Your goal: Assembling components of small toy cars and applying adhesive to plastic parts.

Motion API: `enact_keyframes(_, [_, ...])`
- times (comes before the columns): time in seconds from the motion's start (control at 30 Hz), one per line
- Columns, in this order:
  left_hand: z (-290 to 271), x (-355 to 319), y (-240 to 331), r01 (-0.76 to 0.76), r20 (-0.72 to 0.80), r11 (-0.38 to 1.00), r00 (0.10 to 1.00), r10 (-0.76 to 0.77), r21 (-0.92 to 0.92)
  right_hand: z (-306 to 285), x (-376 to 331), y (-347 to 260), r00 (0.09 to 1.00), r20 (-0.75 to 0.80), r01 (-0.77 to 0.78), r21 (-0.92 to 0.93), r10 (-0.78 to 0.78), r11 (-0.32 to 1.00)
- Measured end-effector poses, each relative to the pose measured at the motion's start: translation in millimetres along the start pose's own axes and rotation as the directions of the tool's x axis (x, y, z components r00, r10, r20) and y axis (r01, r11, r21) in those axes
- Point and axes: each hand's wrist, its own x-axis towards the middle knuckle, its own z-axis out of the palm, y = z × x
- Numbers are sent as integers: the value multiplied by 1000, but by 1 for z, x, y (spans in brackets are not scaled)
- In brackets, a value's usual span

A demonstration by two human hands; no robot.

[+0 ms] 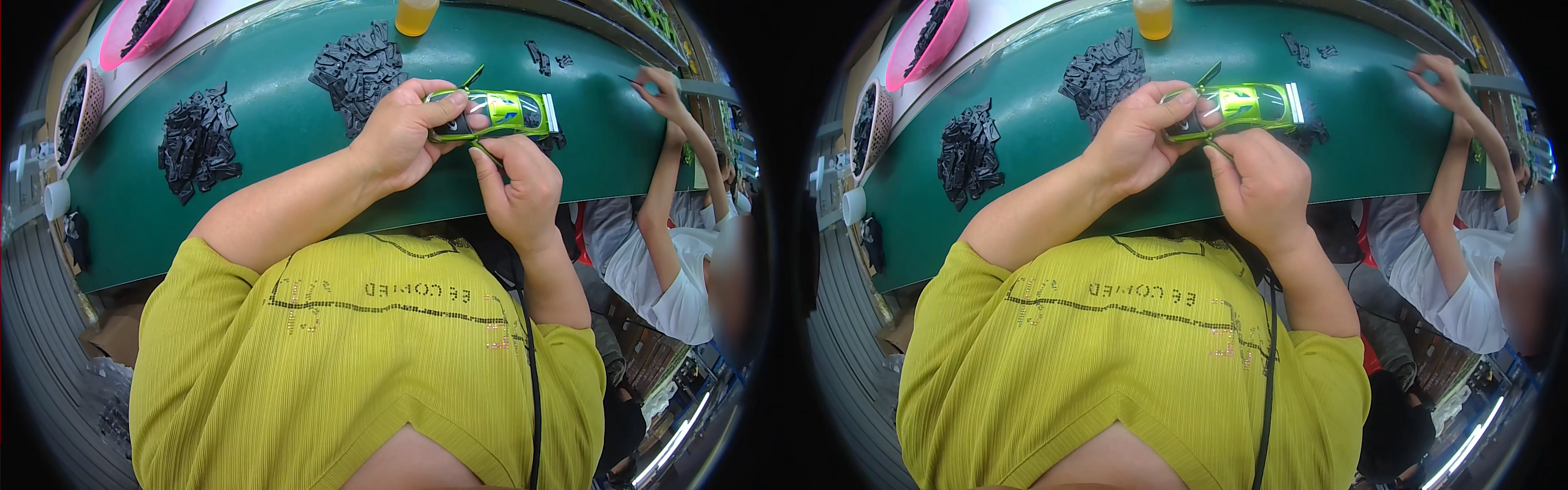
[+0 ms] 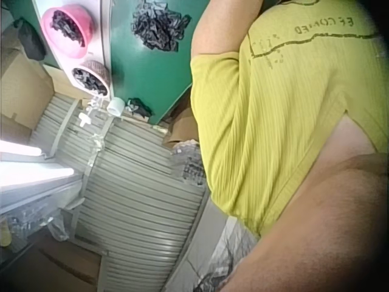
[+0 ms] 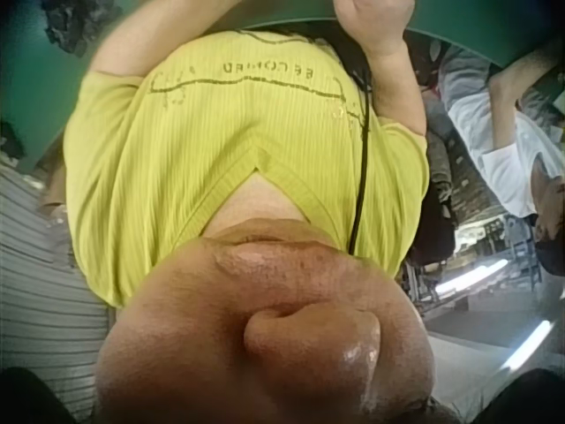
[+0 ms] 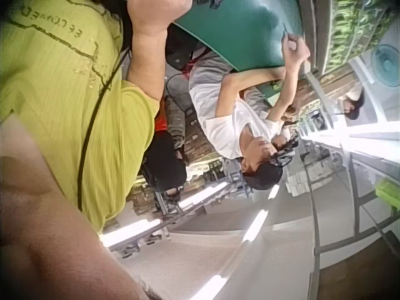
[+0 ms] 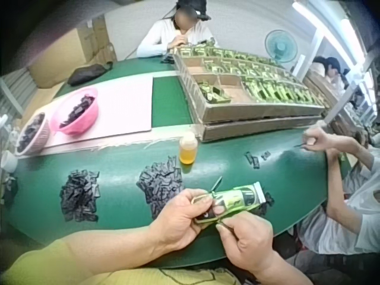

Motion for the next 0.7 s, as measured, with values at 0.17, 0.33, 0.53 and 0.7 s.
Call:
enact_keyframes(0.17, [10, -6, 0, -40, -90, 996, 995, 47, 79, -6, 1, -1, 996, 87, 42, -87, -34, 995])
enact_keyframes(0.33, [11, -2, 6, -70, -51, 989, 996, 78, 131, -23, 10, -7, 985, 141, 147, -383, -99, 912])
enact_keyframes(0.53, [5, -3, -1, -153, 157, 950, 981, 113, 272, -35, 33, -4, 953, 281, 213, -369, -110, 905])
enact_keyframes(0.7, [4, -2, 1, -192, 131, 924, 979, 157, 330, -43, 28, -3, 958, 227, 237, -300, -173, 924])
